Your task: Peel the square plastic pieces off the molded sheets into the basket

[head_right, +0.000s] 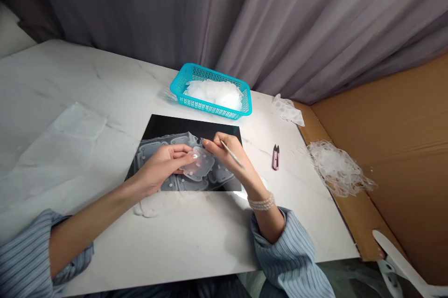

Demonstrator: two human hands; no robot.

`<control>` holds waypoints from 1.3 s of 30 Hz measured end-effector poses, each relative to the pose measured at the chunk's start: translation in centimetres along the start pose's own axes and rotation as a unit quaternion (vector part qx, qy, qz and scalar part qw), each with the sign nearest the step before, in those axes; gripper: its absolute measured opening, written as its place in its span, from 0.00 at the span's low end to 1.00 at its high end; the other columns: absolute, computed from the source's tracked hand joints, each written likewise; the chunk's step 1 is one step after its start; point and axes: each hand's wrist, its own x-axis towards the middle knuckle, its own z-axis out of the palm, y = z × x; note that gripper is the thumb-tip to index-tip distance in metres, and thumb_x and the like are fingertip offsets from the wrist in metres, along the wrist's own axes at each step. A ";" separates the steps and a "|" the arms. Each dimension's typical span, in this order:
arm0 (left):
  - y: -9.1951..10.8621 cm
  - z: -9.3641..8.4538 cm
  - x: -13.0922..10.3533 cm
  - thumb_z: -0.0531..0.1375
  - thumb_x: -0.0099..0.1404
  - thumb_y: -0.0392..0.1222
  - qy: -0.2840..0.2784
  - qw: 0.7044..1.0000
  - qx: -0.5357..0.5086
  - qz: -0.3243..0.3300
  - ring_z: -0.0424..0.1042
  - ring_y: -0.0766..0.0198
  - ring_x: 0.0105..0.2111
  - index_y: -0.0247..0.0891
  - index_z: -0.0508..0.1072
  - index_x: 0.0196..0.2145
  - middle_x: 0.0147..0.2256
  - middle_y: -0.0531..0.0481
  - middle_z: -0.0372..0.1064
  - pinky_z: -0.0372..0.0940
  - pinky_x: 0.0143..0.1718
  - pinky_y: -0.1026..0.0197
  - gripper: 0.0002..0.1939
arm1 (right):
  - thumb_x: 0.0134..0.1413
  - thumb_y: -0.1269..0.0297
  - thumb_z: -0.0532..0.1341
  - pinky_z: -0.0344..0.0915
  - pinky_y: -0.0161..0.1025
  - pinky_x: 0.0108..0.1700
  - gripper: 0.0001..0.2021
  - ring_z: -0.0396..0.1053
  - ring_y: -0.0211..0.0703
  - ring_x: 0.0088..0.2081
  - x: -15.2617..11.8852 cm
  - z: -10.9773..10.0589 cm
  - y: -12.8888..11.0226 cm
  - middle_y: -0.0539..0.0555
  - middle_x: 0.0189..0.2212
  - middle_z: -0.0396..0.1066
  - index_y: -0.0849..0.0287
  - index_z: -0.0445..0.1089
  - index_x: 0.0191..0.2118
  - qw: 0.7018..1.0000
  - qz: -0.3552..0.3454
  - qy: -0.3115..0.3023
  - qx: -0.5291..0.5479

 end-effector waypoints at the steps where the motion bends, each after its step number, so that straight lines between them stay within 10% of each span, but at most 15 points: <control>1: 0.0 0.0 0.0 0.67 0.58 0.47 0.005 1.000 0.007 0.005 0.75 0.64 0.30 0.36 0.75 0.32 0.30 0.49 0.77 0.68 0.34 0.63 0.11 | 0.57 0.59 0.63 0.45 0.33 0.23 0.22 0.49 0.31 0.21 0.2 0.4 0.0 0.42 0.18 0.51 0.55 0.48 0.23 0.999 -0.002 -0.017 0.032; 5: -0.2 0.2 0.0 0.67 0.57 0.46 0.020 0.997 0.068 0.031 0.75 0.63 0.30 0.38 0.74 0.32 0.30 0.50 0.76 0.66 0.32 0.63 0.10 | 0.50 0.62 0.66 0.43 0.33 0.23 0.24 0.46 0.31 0.21 0.4 1.8 0.4 0.41 0.19 0.44 0.55 0.45 0.22 0.989 -0.006 -0.031 0.145; 13: -0.4 1.0 -0.3 0.63 0.58 0.46 0.084 0.977 0.169 0.103 0.74 0.59 0.26 0.38 0.76 0.20 0.21 0.54 0.73 0.60 0.24 0.64 0.13 | 0.52 0.56 0.63 0.59 0.34 0.28 0.22 0.73 0.44 0.32 -0.2 2.6 1.3 0.48 0.20 0.63 0.54 0.48 0.22 0.995 -0.048 0.038 0.080; 21: -0.2 -1.1 -0.1 0.66 0.58 0.47 0.162 0.976 0.096 0.111 0.77 0.56 0.34 0.39 0.82 0.31 0.28 0.50 0.78 0.70 0.35 0.60 0.10 | 0.50 0.60 0.62 0.61 0.36 0.28 0.16 0.74 0.47 0.31 1.7 -1.8 6.9 0.52 0.22 0.70 0.54 0.53 0.21 0.981 -0.031 0.187 -0.032; 27: 0.9 -1.4 -0.2 0.66 0.61 0.49 0.051 0.994 -0.022 0.099 0.75 0.56 0.44 0.38 0.81 0.43 0.41 0.45 0.79 0.71 0.47 0.55 0.16 | 0.56 0.59 0.62 0.57 0.38 0.29 0.20 0.66 0.41 0.25 0.1 -2.6 4.2 0.49 0.17 0.65 0.54 0.52 0.20 0.954 -0.036 0.245 -0.170; 34: 1.1 -1.1 -0.4 0.64 0.64 0.45 -0.034 0.994 -0.041 0.092 0.76 0.56 0.44 0.40 0.80 0.46 0.45 0.45 0.78 0.70 0.46 0.56 0.14 | 0.56 0.61 0.64 0.68 0.44 0.47 0.18 0.75 0.50 0.48 -2.3 0.9 0.0 0.56 0.43 0.78 0.54 0.51 0.26 0.972 -0.060 0.013 0.227; 39: 1.3 -1.0 -0.5 0.64 0.64 0.43 -0.040 0.994 -0.038 0.093 0.75 0.54 0.47 0.40 0.81 0.44 0.45 0.45 0.78 0.69 0.46 0.56 0.12 | 0.56 0.63 0.64 0.69 0.47 0.48 0.20 0.75 0.50 0.48 -2.3 1.2 -0.1 0.56 0.43 0.79 0.54 0.49 0.25 0.952 -0.043 0.000 0.304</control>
